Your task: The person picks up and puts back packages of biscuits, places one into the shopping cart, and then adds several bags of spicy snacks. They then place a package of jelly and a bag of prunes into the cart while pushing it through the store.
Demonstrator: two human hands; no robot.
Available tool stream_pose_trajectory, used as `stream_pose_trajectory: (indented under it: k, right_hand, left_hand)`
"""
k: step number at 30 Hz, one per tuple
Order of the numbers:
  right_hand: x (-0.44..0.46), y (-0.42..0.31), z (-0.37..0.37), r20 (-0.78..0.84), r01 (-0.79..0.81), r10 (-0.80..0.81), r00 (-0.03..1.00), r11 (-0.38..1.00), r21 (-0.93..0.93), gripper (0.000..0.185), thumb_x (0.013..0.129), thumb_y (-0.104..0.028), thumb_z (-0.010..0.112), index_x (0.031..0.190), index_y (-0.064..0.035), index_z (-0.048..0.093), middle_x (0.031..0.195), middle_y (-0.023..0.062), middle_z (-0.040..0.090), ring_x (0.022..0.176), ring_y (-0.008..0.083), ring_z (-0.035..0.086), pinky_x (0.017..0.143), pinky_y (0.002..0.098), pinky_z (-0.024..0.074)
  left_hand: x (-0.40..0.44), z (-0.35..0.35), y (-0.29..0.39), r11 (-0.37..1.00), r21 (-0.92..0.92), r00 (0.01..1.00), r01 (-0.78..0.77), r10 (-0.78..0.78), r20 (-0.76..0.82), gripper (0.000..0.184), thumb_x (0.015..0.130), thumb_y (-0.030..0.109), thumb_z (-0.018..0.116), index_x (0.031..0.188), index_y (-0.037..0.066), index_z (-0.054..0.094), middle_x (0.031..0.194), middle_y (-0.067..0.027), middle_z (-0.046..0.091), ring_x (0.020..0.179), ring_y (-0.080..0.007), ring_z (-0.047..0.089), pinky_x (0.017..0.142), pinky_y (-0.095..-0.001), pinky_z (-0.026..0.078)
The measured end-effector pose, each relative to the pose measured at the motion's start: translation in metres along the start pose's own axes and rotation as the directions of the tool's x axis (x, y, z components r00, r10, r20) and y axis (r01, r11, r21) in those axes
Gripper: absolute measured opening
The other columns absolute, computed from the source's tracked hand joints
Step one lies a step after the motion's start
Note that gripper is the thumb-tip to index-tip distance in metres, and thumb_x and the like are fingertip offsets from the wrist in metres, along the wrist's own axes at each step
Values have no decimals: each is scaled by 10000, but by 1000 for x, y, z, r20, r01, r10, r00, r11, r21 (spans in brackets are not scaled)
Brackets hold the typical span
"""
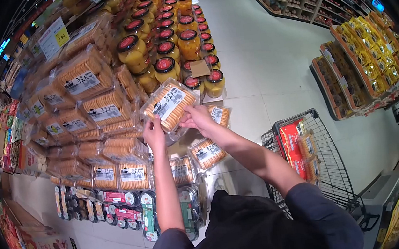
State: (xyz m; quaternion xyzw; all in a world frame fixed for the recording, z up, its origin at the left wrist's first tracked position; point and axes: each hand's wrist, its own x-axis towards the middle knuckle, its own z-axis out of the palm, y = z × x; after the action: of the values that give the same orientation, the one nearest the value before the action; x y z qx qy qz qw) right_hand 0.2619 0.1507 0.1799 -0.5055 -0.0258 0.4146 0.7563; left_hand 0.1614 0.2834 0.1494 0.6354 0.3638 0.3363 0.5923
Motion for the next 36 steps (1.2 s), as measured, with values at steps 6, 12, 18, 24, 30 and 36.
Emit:
stream_pose_trajectory:
  k: [6, 12, 18, 24, 30, 36]
  right_hand:
    - [-13, -2, -5, -72, 52, -66, 995, 983, -176, 374, 913, -295, 539, 1057, 48, 510, 786, 123, 589, 599, 194, 625, 511, 270, 526]
    - [-56, 25, -172, -372, 184, -546, 750, 713, -676, 296, 828, -197, 599, 1040, 10, 606, 874, 113, 630, 672, 187, 608, 611, 290, 492]
    - [-195, 101, -324, -368, -644, -864, 343, 69, -762, 555, 734, -139, 633, 1227, 0, 419, 1147, 244, 528, 1114, 379, 494, 907, 458, 415]
    - [-228, 164, -396, -589, -535, -486, 645, 263, -803, 143, 795, -52, 473, 936, -26, 490, 813, 253, 609, 779, 427, 603, 692, 522, 452]
    - [-260, 174, -372, -519, -438, -572, 635, 286, -852, 110, 770, -63, 504, 873, -28, 518, 768, 232, 609, 756, 414, 605, 653, 504, 468]
    - [-301, 194, -413, -447, -139, -427, 786, 582, -801, 221, 815, -227, 610, 906, -27, 584, 702, 160, 619, 637, 262, 639, 547, 377, 487]
  left_hand:
    - [-8, 6, -8, 990, -140, 1000, -11, 9, -15, 400, 900, 264, 587, 1120, -67, 545, 911, -72, 602, 744, -99, 500, 635, -243, 413]
    - [-47, 0, 2, 994, -99, 996, -38, 29, -89, 570, 914, 215, 562, 1365, -52, 338, 1200, -147, 534, 869, -142, 528, 748, -266, 444]
    - [-132, 8, 9, 961, -13, 960, -277, 276, -54, 270, 915, 108, 530, 1159, -8, 526, 1045, -81, 553, 864, -115, 510, 741, -242, 441]
    - [-230, 96, -60, 988, 76, 721, -132, 43, 692, 167, 889, 128, 565, 977, 1, 627, 838, -68, 629, 744, -118, 569, 680, -249, 458]
    - [-317, 165, -88, 831, 54, 99, -554, 1, 995, 281, 868, 223, 578, 1061, 22, 617, 1026, -154, 615, 964, -301, 579, 836, -395, 449]
    - [-354, 201, -113, 559, -123, -81, -820, 99, 992, 433, 871, 327, 566, 1241, 105, 537, 1353, -131, 437, 1295, -345, 341, 1020, -468, 326]
